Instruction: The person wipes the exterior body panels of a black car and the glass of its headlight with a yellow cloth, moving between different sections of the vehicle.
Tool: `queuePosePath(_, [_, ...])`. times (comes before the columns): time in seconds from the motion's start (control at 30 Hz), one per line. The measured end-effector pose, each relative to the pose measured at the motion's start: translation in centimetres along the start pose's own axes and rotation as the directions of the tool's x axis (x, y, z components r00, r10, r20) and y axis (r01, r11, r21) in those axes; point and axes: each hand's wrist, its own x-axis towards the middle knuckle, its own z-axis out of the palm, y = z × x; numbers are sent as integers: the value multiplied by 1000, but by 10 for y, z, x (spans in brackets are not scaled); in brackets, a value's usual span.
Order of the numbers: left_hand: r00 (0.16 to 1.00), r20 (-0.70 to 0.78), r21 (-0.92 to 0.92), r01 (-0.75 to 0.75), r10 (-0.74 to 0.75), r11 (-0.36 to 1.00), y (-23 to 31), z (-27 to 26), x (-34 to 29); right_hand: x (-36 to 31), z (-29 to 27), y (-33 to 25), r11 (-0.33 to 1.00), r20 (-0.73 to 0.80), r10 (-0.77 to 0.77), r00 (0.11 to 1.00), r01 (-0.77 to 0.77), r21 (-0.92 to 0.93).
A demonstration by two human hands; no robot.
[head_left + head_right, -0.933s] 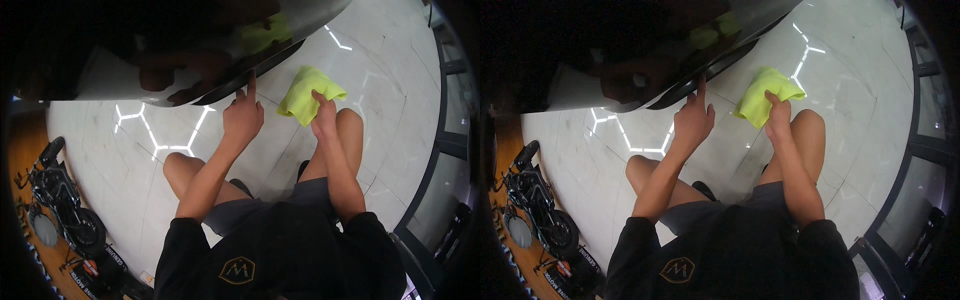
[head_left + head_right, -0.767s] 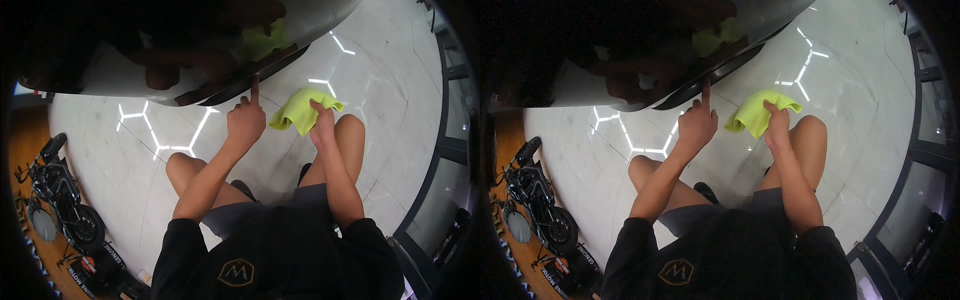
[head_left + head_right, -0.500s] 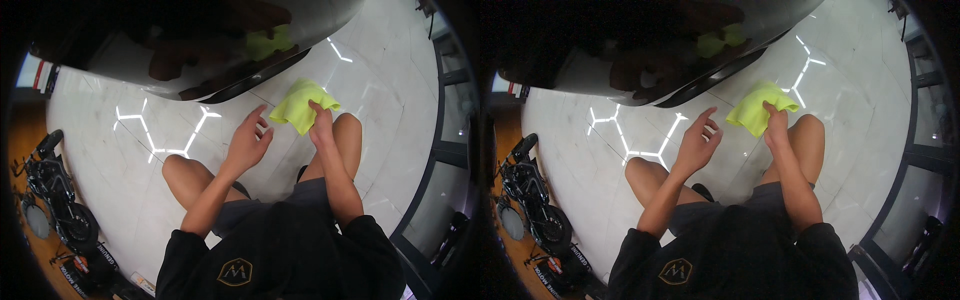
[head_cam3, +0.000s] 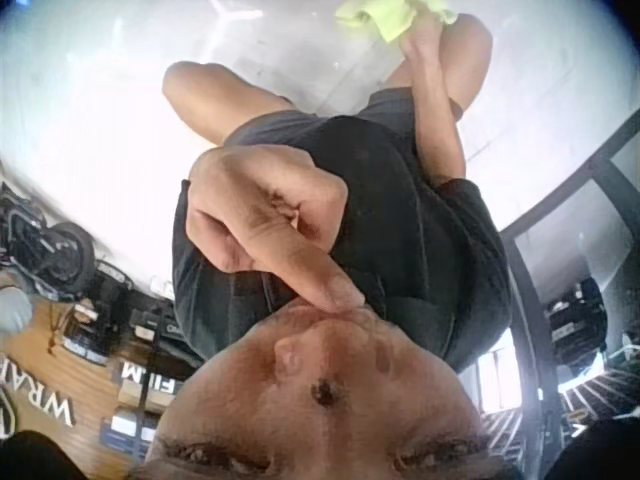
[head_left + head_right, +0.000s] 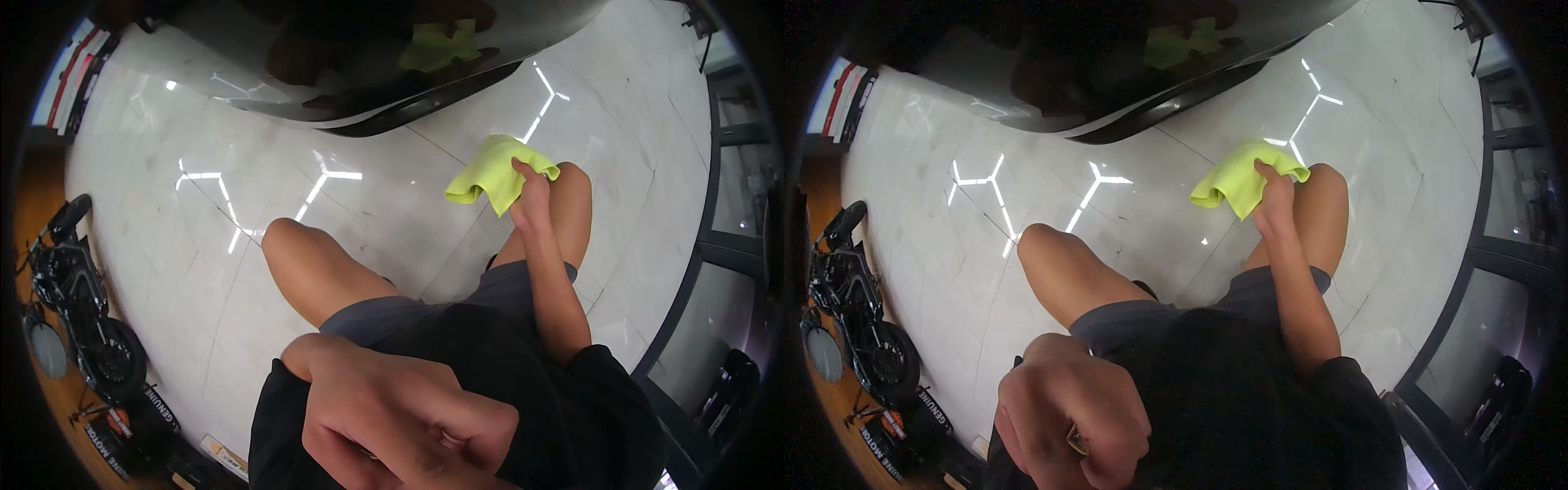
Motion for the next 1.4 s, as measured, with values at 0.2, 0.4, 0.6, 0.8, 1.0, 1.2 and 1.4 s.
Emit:
queuePosePath(0.2, [999, -5, 6, -32, 32, 999, -11, -13, -7, 8, -5, -2, 1000, 0, 11, 1000, -11, -1])
queuePosePath(0.4, [751, -445, 622, 651, -488, 435, -14, -113, -51, 36, 27, -21, 912, 39, -319, 947, 318, -260])
queuePosePath(0.6, [277, -833, 455, 836, -479, -307, -68, -229, -165, 167, 59, -52, 826, 45, -529, 848, 526, -202])
queuePosePath(0.8, [308, -822, 513, 766, -479, -388, -72, -237, -180, 149, 90, -11, 858, -172, -501, 848, 513, 33])
queuePosePath(1.0, [239, -832, 493, 732, -500, -470, -70, -267, -203, 107, 141, 70, 237, -47, -953, 298, 646, -725])
queuePosePath(1.2, [232, -827, 497, 728, -513, -472, -71, -273, -202, 156, 101, -22, 622, -131, -752, 647, 628, -467])
queuePosePath(1.4, [209, -771, 468, 826, -601, -314, -60, -263, -201, 52, 161, 120, 123, 201, -880, 430, 616, -778])
